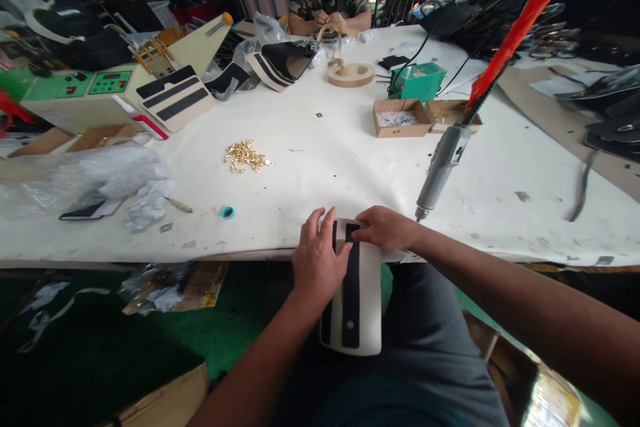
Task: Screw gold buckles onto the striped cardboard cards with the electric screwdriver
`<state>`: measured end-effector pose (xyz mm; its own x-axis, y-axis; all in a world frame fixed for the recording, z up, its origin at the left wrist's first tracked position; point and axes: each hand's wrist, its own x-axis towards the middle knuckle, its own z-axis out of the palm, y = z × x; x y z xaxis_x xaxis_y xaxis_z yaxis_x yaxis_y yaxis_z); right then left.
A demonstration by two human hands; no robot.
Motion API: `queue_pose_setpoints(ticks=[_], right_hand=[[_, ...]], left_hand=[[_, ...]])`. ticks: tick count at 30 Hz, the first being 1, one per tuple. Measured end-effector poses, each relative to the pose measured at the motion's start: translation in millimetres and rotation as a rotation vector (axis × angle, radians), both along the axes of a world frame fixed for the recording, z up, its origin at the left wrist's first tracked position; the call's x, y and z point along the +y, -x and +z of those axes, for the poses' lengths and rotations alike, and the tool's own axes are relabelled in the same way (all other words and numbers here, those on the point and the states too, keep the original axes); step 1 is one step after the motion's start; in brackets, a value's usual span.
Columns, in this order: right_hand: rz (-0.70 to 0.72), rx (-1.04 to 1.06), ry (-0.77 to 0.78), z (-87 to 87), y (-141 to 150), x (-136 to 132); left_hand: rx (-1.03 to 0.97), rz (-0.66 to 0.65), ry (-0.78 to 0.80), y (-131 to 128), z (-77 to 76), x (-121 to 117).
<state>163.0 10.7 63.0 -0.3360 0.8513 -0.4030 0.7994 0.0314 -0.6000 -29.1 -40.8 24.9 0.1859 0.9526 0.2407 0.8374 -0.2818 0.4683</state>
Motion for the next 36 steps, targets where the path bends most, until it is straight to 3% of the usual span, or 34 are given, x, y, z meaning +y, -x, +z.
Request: queue_pose_setpoints(ticks=[2,5,11,23,25,28,31,33,36], right_hand=[[0.009,0.004,-0.007,-0.9,-0.5,0.0],[0.008,0.018,-0.021,-4.9,-3.3,-0.5],[0.004,0.142,-0.102,-17.0,-11.2,-0.9],[-0.120,0.061,-0.161,-22.9,-3.0,-2.2],[-0.172,0.076,-0.225,-24.5,-2.2,-7.5],[-0.246,0.177,-0.443,-21.9,-6.0,-24.9],[-0.314,0.414,-0.656,-11.9,-21.9,-50.6],[-0.416,0.517,-0.714,-5.4,-43.1,-64.7],[-0.664,0.438,-0.713,-5.9,-91.5,-66.9]], left_hand=[[0.038,-0.102,-0.080,1.0,-2.1,0.1],[-0.031,-0.192,-0.081,-1.0,-8.8,1.2],[-0.145,-0.117,-0.052,-5.8,-20.6,1.8],[-0.084,-0.143,-0.025,-1.4,-19.8,8.1],[-0.062,-0.158,-0.054,-0.1,-20.2,9.7],[-0.033,-0.187,-0.121,2.7,-24.9,14.5],[-0.028,-0.218,-0.188,5.3,-32.8,21.0],[-0.034,-0.232,-0.226,6.7,-37.0,24.5],[-0.043,-0.252,-0.271,8.5,-40.6,28.3]])
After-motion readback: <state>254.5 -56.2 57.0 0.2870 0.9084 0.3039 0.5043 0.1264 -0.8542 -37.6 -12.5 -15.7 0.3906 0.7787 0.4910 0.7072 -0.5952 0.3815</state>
